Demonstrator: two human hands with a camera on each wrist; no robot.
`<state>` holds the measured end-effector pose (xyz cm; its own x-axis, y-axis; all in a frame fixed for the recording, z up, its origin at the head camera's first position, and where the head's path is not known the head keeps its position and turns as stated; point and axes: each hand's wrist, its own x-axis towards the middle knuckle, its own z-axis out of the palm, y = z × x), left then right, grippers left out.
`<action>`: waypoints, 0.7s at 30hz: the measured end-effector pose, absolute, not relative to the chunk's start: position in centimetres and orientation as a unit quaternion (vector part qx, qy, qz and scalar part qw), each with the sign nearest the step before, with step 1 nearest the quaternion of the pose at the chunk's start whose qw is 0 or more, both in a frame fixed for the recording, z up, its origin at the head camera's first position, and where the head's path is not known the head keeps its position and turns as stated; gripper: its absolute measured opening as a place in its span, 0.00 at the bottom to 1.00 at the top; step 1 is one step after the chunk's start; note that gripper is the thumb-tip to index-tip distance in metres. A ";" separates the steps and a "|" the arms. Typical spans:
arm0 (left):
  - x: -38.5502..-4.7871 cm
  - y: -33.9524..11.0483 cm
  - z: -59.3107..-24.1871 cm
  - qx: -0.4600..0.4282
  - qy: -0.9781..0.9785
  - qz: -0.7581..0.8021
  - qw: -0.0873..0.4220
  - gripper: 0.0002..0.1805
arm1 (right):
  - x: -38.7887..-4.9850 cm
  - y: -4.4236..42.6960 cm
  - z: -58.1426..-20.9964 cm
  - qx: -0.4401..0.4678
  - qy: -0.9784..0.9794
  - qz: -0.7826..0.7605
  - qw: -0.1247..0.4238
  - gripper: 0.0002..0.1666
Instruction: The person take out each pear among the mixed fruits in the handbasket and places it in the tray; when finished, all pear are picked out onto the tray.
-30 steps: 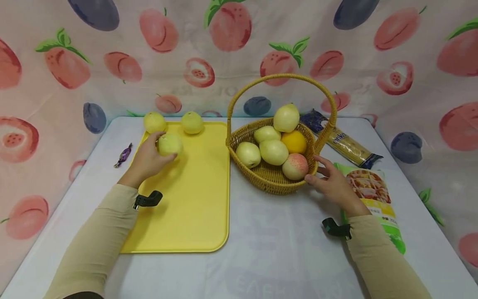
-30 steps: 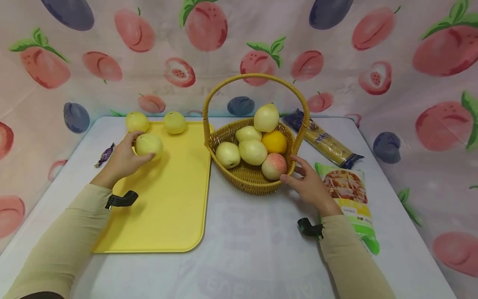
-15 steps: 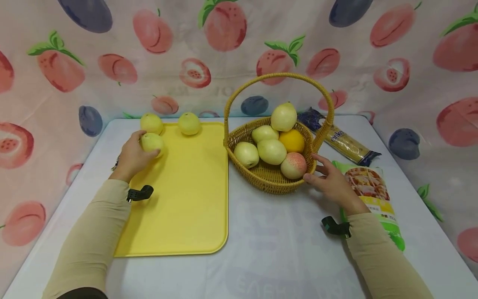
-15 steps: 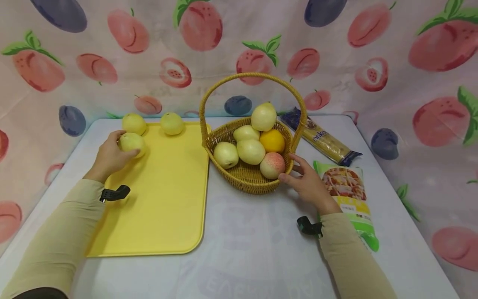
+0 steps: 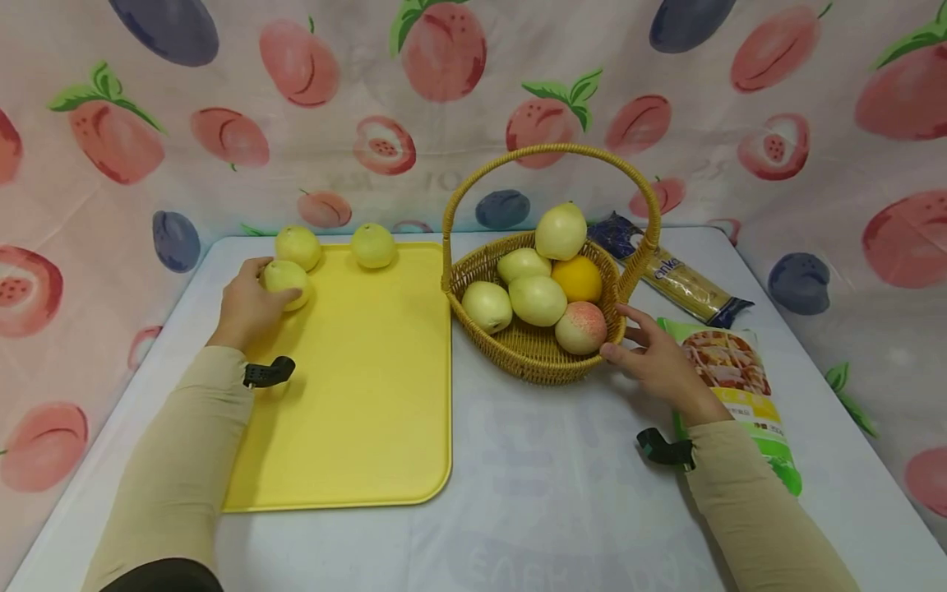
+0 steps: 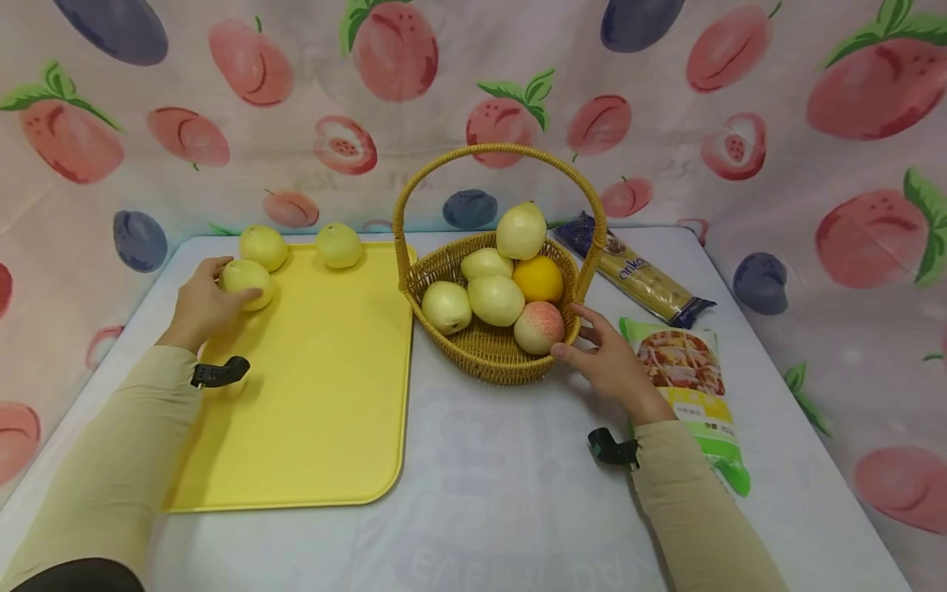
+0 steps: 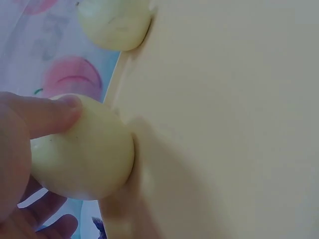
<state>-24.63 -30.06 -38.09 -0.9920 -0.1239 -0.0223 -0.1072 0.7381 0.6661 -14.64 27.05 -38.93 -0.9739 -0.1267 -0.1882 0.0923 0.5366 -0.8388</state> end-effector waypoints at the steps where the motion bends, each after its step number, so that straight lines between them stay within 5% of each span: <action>1: -24.7 -30.2 -38.1 0.066 -0.931 -0.360 0.010 0.47 | -14.6 27.1 -39.0 -0.010 0.868 -0.482 0.114 0.53; 21: -25.7 -30.4 -37.6 0.095 -0.924 -0.371 -0.007 0.48 | -14.5 26.9 -39.0 -0.001 0.865 -0.488 0.118 0.54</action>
